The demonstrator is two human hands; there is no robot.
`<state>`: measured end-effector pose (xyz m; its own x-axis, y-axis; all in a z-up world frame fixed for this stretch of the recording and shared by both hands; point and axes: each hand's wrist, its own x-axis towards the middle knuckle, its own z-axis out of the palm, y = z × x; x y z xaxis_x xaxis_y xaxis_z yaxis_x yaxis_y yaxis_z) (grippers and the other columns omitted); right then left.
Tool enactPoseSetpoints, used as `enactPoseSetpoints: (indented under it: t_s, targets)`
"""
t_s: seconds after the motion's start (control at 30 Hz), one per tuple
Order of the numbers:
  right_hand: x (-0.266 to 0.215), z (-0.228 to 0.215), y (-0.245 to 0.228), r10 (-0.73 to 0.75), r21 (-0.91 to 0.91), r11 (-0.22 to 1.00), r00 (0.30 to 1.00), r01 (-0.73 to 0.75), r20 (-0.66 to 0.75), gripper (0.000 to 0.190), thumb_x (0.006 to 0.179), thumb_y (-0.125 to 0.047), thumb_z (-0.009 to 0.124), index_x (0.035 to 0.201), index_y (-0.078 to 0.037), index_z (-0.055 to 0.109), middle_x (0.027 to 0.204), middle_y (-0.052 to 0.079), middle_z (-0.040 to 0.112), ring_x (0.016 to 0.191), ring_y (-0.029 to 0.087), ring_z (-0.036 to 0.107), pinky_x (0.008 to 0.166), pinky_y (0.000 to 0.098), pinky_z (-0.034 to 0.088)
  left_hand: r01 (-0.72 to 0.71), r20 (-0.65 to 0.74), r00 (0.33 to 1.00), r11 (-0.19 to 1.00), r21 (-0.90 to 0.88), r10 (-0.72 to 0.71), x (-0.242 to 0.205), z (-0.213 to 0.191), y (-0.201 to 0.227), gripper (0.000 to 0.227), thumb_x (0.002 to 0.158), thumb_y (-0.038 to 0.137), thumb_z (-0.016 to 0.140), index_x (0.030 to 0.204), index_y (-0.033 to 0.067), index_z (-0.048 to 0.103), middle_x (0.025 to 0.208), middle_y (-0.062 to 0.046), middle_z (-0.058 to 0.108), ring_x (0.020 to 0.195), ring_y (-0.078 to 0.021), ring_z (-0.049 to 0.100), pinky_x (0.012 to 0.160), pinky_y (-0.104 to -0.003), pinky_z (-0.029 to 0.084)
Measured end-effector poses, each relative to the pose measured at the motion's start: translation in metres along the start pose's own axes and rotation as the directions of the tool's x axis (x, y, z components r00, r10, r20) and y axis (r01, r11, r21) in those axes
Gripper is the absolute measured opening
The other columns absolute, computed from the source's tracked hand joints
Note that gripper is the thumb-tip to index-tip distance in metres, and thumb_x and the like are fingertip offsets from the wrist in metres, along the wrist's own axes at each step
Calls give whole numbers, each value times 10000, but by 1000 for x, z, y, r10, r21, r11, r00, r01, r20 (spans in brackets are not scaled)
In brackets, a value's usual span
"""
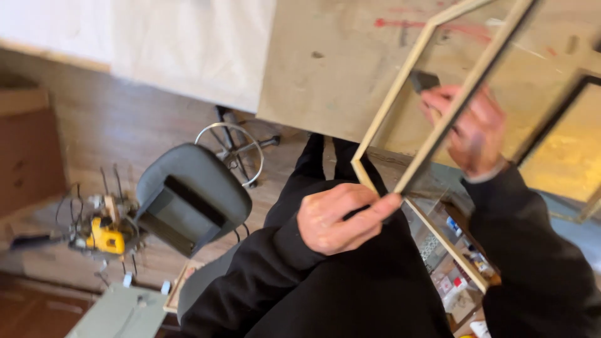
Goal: Painting the edges of wooden picture frames with black paint using a foam brush.
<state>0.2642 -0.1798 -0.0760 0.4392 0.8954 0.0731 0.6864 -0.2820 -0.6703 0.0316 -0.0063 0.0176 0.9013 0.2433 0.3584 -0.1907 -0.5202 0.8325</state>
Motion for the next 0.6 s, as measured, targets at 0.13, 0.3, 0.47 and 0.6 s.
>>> enactPoseSetpoints:
  t_s: [0.13, 0.3, 0.47, 0.6]
  targets:
    - [-2, 3, -6, -29, -143, 989, 999, 23, -37, 239, 971, -63, 798, 1206, -92, 764, 1148, 75, 721, 1007, 249, 690, 833, 365, 573, 15, 16, 1000, 1000, 5, -15, 2, 3, 0, 501, 837, 2, 825, 1309, 7, 657, 1080, -97, 650, 933, -252, 712, 791, -344, 614]
    - [-34, 7, -43, -212, 45, 977, 964, 207, 162, 379, 790, -94, 796, 1161, -143, 734, 1123, 43, 710, 1018, 271, 710, 796, 371, 589, 94, 2, 996, 996, 3, -94, 2, 3, 0, 499, 790, -26, 822, 1264, 9, 669, 1077, -100, 666, 925, -257, 719, 761, -346, 611]
    - [-47, 7, -18, 44, 201, 979, 999, -42, -6, 274, 910, -95, 803, 1158, -103, 688, 1081, 60, 721, 939, 204, 719, 795, 314, 581, 111, -3, 994, 994, 2, -111, 1, 6, -1, 495, 780, -42, 841, 1242, 16, 674, 1068, -107, 677, 905, -255, 722, 750, -341, 614]
    - [-34, 14, -28, 447, 491, 775, 895, -397, 19, 194, 965, -134, 803, 1111, -29, 732, 996, 45, 750, 848, 112, 694, 720, 258, 562, 119, -48, 992, 992, 37, -117, -1, 7, 0, 472, 779, -63, 848, 1213, 9, 678, 1054, -115, 677, 895, -255, 730, 752, -338, 621]
